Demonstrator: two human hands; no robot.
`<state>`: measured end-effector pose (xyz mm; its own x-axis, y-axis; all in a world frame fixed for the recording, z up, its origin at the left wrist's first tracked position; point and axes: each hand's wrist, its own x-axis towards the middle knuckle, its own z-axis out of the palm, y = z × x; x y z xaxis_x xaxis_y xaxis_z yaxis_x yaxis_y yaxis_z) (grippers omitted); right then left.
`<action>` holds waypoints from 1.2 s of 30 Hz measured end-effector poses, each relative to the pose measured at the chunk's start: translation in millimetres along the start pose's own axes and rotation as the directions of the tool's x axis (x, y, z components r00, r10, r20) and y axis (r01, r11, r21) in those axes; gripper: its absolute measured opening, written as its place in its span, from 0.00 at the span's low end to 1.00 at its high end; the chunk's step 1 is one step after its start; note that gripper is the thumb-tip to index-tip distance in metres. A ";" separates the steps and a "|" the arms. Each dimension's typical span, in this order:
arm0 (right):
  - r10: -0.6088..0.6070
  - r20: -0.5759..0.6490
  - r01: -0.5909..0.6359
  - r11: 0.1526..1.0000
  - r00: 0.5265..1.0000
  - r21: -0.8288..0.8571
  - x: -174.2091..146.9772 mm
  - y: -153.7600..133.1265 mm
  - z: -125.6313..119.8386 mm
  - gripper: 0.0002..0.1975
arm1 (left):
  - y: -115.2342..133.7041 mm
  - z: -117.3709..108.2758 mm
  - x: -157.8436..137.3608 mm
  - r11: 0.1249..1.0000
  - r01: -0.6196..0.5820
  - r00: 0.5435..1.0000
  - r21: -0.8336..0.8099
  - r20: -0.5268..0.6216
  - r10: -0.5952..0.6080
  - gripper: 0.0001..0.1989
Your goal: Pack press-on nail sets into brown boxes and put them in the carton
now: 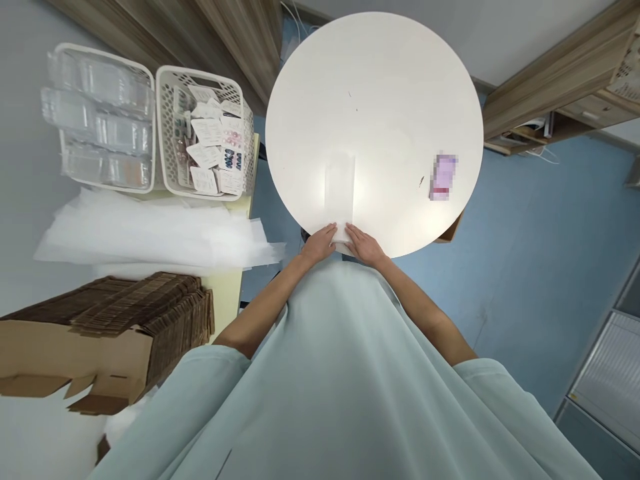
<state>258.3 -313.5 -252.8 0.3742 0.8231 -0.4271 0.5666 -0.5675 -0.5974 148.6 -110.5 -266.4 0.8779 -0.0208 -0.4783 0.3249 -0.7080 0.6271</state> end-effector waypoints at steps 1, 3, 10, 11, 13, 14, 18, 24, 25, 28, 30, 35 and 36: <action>0.015 -0.012 -0.015 1.000 1.000 0.010 2.1 -1.0 -3.0 0.29 | 0.0 -3.3 1.2 1.000 0.011 1.000 0.008 -0.003 -0.011 0.31; 0.066 -0.033 -0.065 0.998 0.997 0.027 7.2 -3.6 -8.3 0.28 | 0.2 -10.1 4.5 0.999 0.042 0.999 0.027 -0.017 -0.042 0.29; 0.305 -0.086 -0.299 0.951 0.948 0.080 32.7 -7.8 -17.2 0.24 | 6.5 -20.1 22.9 0.988 0.046 0.987 0.147 -0.159 -0.023 0.33; 0.321 -0.104 -0.313 0.946 0.941 0.088 37.6 -7.3 -17.5 0.24 | 7.9 -19.3 25.4 0.984 0.011 0.985 0.179 -0.173 0.020 0.35; 0.346 -0.128 -0.334 0.937 0.929 0.106 47.8 -5.8 -17.8 0.22 | 10.4 -16.5 29.3 0.972 -0.041 0.984 0.232 -0.160 0.080 0.40; 0.360 -0.133 -0.346 0.931 0.924 0.113 53.0 -4.9 -18.0 0.21 | 11.2 -14.8 30.6 0.967 -0.050 0.986 0.249 -0.144 0.088 0.42; 0.440 -0.124 -0.424 0.896 0.890 0.131 71.0 -1.9 -20.1 0.20 | 9.9 -6.6 32.4 0.958 -0.024 0.994 0.286 -0.095 0.054 0.43; 0.383 -0.197 -0.383 0.923 0.903 0.039 81.5 -0.3 -24.1 0.28 | 2.3 1.8 34.3 0.956 -0.020 0.997 0.292 -0.060 0.039 0.41; 0.312 -0.210 -0.320 0.948 0.927 -0.003 81.1 -0.5 -23.7 0.27 | 1.7 2.0 35.1 0.957 -0.021 0.997 0.291 -0.060 0.040 0.41; 0.110 -0.164 -0.128 0.986 0.980 -0.102 76.0 -0.8 -19.5 0.26 | 0.4 0.5 36.7 0.955 -0.030 0.998 0.295 -0.048 0.046 0.39; 0.046 -0.121 -0.062 0.989 0.992 -0.132 69.8 0.1 -14.1 0.29 | -0.3 -0.7 35.9 0.954 -0.044 0.997 0.295 -0.044 0.059 0.40; 0.039 -0.107 -0.057 0.983 0.994 -0.172 48.8 2.6 4.4 0.34 | -1.2 2.3 23.2 0.945 -0.102 0.993 0.311 -0.029 0.116 0.40; 0.037 -0.107 -0.056 0.982 0.994 -0.178 44.2 2.3 8.3 0.35 | -1.1 3.8 19.0 0.941 -0.113 0.992 0.319 -0.020 0.126 0.40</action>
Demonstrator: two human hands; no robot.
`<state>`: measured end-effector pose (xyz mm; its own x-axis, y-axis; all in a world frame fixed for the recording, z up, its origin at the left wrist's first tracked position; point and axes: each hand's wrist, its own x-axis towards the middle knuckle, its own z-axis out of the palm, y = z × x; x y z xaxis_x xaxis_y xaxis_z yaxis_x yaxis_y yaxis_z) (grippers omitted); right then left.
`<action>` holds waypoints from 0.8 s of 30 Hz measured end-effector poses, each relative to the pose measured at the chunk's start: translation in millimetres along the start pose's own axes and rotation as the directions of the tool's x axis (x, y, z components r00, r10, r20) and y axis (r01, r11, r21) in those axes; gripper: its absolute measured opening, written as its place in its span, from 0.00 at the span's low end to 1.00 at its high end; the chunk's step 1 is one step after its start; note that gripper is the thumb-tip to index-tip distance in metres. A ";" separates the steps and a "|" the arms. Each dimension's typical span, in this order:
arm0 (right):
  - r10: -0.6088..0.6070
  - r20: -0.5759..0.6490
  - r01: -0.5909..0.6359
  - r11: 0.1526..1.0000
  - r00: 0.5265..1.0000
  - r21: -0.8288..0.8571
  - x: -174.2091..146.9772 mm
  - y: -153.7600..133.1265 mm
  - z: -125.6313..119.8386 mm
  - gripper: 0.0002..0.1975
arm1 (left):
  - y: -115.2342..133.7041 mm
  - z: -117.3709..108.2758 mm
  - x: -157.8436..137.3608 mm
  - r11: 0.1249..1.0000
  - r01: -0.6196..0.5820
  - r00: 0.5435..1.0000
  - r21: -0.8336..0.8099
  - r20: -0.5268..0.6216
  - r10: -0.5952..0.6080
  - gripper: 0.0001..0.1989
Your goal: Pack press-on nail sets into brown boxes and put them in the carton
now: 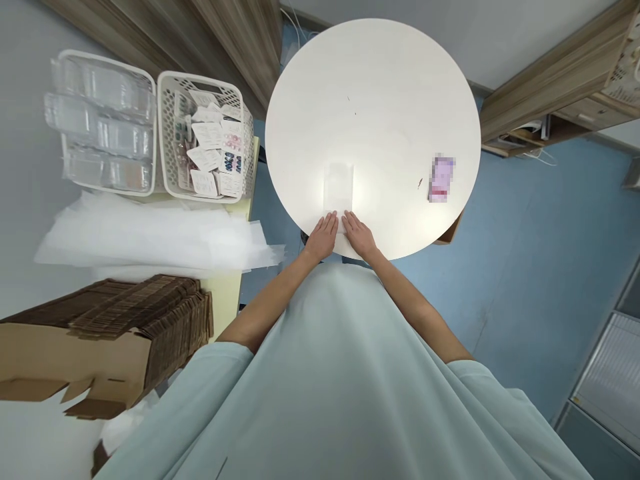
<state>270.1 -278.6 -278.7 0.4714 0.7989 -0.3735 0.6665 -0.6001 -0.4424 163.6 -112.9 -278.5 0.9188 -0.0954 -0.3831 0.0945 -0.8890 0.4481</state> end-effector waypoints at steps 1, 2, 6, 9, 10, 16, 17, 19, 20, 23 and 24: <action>-0.007 0.000 0.007 1.000 1.000 -0.006 -4.9 -0.8 2.9 0.35 | 1.2 1.2 -4.4 1.000 -0.011 1.000 0.006 0.005 0.011 0.40; -0.017 0.005 0.017 1.000 1.000 -0.014 -9.5 -1.6 5.2 0.36 | 2.5 2.2 -8.7 1.000 -0.022 1.000 0.008 0.011 0.022 0.40; -0.055 0.072 0.058 0.998 0.996 -0.037 -23.0 -1.9 5.9 0.34 | 8.0 1.9 -20.9 1.000 -0.025 0.999 0.005 0.022 0.025 0.37; -0.071 0.101 0.073 0.997 0.992 -0.021 -25.3 1.0 -1.6 0.31 | 11.3 -4.5 -19.5 1.000 0.022 1.000 -0.007 0.022 -0.022 0.34; -0.072 0.094 0.073 0.997 0.993 -0.009 -24.7 1.8 -4.8 0.31 | 11.7 -7.7 -17.0 0.999 0.038 0.999 -0.012 0.024 -0.038 0.34; 0.020 0.016 -0.021 0.996 1.000 0.081 -11.8 -3.9 -22.8 0.29 | 7.4 -26.6 3.0 0.995 0.099 0.995 -0.033 0.037 -0.097 0.34; 0.051 0.007 -0.051 0.994 0.999 0.100 -8.4 -6.1 -25.7 0.28 | 7.0 -28.9 5.5 0.994 0.103 0.995 -0.040 0.022 -0.102 0.35; 0.127 -0.003 -0.126 0.982 0.992 0.137 -0.6 -9.8 -31.3 0.27 | 7.9 -32.3 9.4 0.994 0.096 0.995 -0.046 -0.029 -0.097 0.38; 0.169 -0.008 -0.166 0.974 0.986 0.157 3.9 -10.9 -34.0 0.27 | 9.2 -33.5 10.9 0.995 0.087 0.994 -0.045 -0.058 -0.089 0.39; 0.272 -0.044 -0.256 0.942 0.961 0.219 19.2 -10.9 -40.7 0.27 | 14.3 -34.4 14.7 0.997 0.064 0.991 -0.035 -0.111 -0.068 0.43; 0.295 -0.064 -0.272 0.932 0.953 0.241 24.3 -10.1 -42.1 0.27 | 15.5 -33.5 15.9 0.998 0.059 0.992 -0.031 -0.112 -0.062 0.43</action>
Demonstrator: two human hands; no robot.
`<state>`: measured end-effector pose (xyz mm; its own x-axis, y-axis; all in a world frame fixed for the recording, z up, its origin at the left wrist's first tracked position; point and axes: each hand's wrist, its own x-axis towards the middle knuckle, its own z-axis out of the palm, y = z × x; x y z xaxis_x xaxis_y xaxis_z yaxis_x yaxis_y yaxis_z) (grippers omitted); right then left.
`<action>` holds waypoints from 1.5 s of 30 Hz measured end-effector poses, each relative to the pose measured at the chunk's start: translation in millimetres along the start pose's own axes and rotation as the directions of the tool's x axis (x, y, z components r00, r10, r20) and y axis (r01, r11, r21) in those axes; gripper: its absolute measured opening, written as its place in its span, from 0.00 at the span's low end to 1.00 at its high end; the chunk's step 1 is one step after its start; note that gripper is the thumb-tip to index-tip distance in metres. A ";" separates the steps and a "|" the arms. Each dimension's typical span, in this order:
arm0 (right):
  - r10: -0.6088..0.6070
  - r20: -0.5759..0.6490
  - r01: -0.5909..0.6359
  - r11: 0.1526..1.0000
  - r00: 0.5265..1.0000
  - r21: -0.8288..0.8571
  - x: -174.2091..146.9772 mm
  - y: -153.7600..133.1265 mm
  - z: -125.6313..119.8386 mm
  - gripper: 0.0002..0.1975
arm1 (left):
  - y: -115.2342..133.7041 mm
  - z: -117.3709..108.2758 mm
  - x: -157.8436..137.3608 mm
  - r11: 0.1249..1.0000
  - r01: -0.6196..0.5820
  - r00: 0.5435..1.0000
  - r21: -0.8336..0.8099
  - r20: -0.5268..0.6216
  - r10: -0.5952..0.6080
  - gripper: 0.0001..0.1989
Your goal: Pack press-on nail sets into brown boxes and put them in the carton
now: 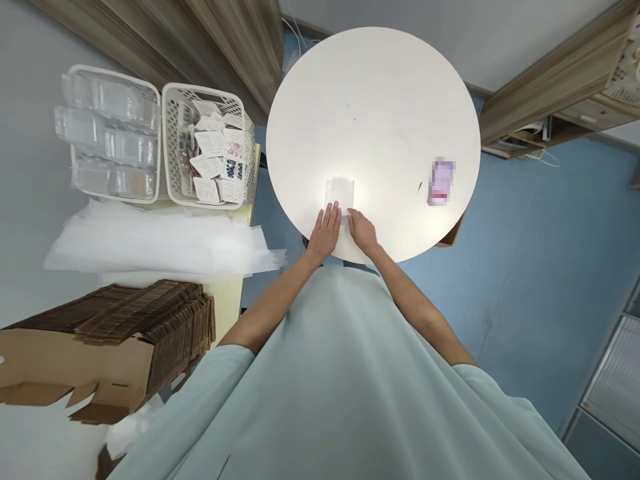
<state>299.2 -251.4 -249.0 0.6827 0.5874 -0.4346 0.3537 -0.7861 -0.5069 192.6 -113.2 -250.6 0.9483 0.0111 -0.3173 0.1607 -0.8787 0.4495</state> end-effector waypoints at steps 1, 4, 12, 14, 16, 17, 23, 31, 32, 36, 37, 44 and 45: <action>0.017 -0.023 -0.016 1.000 1.000 0.019 4.8 -0.6 -0.4 0.26 | 0.5 1.6 1.0 1.000 -0.004 1.000 0.004 0.009 0.004 0.44; 0.046 -0.038 -0.044 0.998 0.998 0.034 14.8 -0.8 0.4 0.24 | -2.3 9.3 4.0 1.000 0.016 0.997 0.011 0.081 -0.017 0.45; -0.184 0.055 0.190 0.973 0.981 -0.132 14.9 6.3 3.4 0.23 | -15.3 16.4 9.1 1.000 -0.001 0.989 0.016 0.147 -0.001 0.46; -0.195 0.074 0.204 0.967 0.978 -0.151 16.0 7.3 4.7 0.24 | -16.0 13.8 9.0 1.000 -0.017 0.988 0.024 0.156 0.013 0.46; -0.192 0.080 0.204 0.961 0.978 -0.185 17.2 7.0 7.1 0.25 | -16.3 12.1 8.2 0.999 -0.038 0.985 0.026 0.167 0.033 0.46; -0.194 0.084 0.208 0.957 0.977 -0.204 17.1 6.7 8.5 0.25 | -16.4 11.9 7.3 0.999 -0.046 0.984 0.025 0.173 0.041 0.46; -0.266 0.141 0.295 0.917 0.954 -0.267 -2.9 12.5 17.2 0.27 | -13.6 16.2 -11.8 0.995 -0.087 0.973 0.043 0.216 0.076 0.49; -0.313 0.203 0.364 0.880 0.928 -0.305 -29.6 22.9 22.6 0.25 | -2.9 14.9 -39.2 0.993 -0.092 0.955 0.075 0.288 0.066 0.45; -0.309 0.206 0.361 0.883 0.928 -0.301 -29.2 22.3 21.8 0.25 | -2.2 13.3 -38.6 0.993 -0.087 0.955 0.077 0.291 0.061 0.44; -0.327 0.227 0.381 0.885 0.918 -0.267 -24.1 21.6 11.7 0.25 | -4.8 5.2 -29.0 0.995 -0.083 0.959 0.057 0.275 0.064 0.43; -0.336 0.232 0.391 0.882 0.913 -0.263 -22.0 21.9 7.9 0.26 | -6.3 2.7 -25.2 0.995 -0.086 0.962 0.053 0.265 0.069 0.44; -0.315 0.194 0.358 0.900 0.929 -0.251 0.4 17.3 -14.7 0.22 | -3.8 -18.6 4.3 0.993 -0.091 0.991 0.080 0.110 0.082 0.44; -0.288 0.173 0.325 0.912 0.942 -0.249 3.7 15.6 -16.4 0.21 | -0.8 -20.8 6.4 0.992 -0.090 0.993 0.093 0.084 0.083 0.43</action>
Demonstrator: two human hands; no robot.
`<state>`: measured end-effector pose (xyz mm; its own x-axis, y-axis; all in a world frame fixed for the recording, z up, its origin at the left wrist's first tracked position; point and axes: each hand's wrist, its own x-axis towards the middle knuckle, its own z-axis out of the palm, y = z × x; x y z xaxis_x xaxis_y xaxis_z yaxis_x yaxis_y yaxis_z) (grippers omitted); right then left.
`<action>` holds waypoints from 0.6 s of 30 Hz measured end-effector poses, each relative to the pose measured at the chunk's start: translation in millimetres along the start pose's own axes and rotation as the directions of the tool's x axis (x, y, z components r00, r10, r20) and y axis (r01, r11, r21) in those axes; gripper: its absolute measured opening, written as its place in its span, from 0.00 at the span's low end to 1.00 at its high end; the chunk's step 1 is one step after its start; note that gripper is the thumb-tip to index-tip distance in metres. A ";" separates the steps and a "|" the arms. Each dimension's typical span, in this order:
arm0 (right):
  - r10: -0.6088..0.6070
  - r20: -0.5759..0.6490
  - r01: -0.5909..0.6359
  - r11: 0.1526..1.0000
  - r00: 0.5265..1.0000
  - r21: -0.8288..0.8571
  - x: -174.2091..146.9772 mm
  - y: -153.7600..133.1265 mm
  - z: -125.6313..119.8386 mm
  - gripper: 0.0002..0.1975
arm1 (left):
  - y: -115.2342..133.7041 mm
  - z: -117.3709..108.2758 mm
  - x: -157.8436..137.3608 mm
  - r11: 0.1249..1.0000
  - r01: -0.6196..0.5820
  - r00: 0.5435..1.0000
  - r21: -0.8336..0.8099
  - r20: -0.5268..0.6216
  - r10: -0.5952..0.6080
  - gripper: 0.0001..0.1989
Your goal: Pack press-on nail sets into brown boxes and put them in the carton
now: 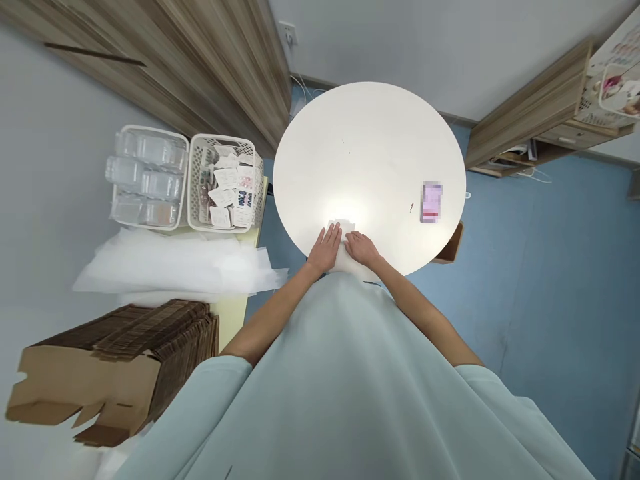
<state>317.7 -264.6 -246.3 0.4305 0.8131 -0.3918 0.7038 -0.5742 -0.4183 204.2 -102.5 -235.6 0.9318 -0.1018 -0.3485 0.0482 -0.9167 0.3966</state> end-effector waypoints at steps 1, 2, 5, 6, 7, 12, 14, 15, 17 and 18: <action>0.046 -0.021 -0.046 0.999 0.999 0.011 3.3 -0.1 -2.3 0.21 | 2.9 -1.8 1.4 1.000 0.003 1.000 0.014 -0.019 -0.003 0.43; 0.098 -0.047 -0.097 0.995 0.994 0.024 6.6 -0.1 -4.5 0.21 | 5.9 -2.7 2.3 1.000 0.011 1.000 0.027 -0.029 -0.010 0.42; 0.215 -0.108 -0.210 0.976 0.971 0.056 16.8 1.6 -10.7 0.20 | 11.0 -0.3 5.7 0.997 0.062 0.998 0.043 -0.012 -0.061 0.43; 0.232 -0.118 -0.227 0.972 0.966 0.055 20.1 2.8 -12.6 0.19 | 10.7 1.6 8.3 0.996 0.082 0.997 0.041 0.001 -0.082 0.44; 0.242 -0.122 -0.238 0.970 0.963 0.048 23.3 4.4 -14.2 0.18 | 9.3 3.9 12.0 0.995 0.096 0.995 0.038 0.016 -0.097 0.45; 0.189 -0.088 -0.188 0.982 0.978 0.017 33.2 13.4 -18.3 0.22 | -3.8 17.7 36.4 0.993 0.121 0.984 -0.006 0.133 -0.119 0.48; 0.128 -0.060 -0.127 0.992 0.990 0.021 33.6 15.1 -18.7 0.24 | -6.6 22.9 39.6 0.991 0.128 0.984 -0.036 0.127 -0.123 0.50; 0.105 -0.044 -0.104 0.994 0.993 0.020 33.1 15.2 -18.9 0.24 | -7.0 24.9 38.7 0.990 0.128 0.986 -0.050 0.110 -0.122 0.50; 0.097 -0.002 -0.097 0.995 0.995 -0.002 31.2 13.5 -19.5 0.20 | -6.7 27.3 32.4 0.990 0.124 0.989 -0.072 0.083 -0.118 0.49; 0.114 0.028 -0.114 0.993 0.993 -0.019 29.8 11.8 -19.7 0.17 | -6.4 27.5 27.7 0.989 0.124 0.990 -0.079 0.077 -0.118 0.47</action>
<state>350.0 -245.3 -246.8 0.4919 0.7392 -0.4600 0.6609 -0.6610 -0.3553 219.8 -110.1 -271.2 0.8890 -0.0225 -0.4573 0.1915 -0.8889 0.4160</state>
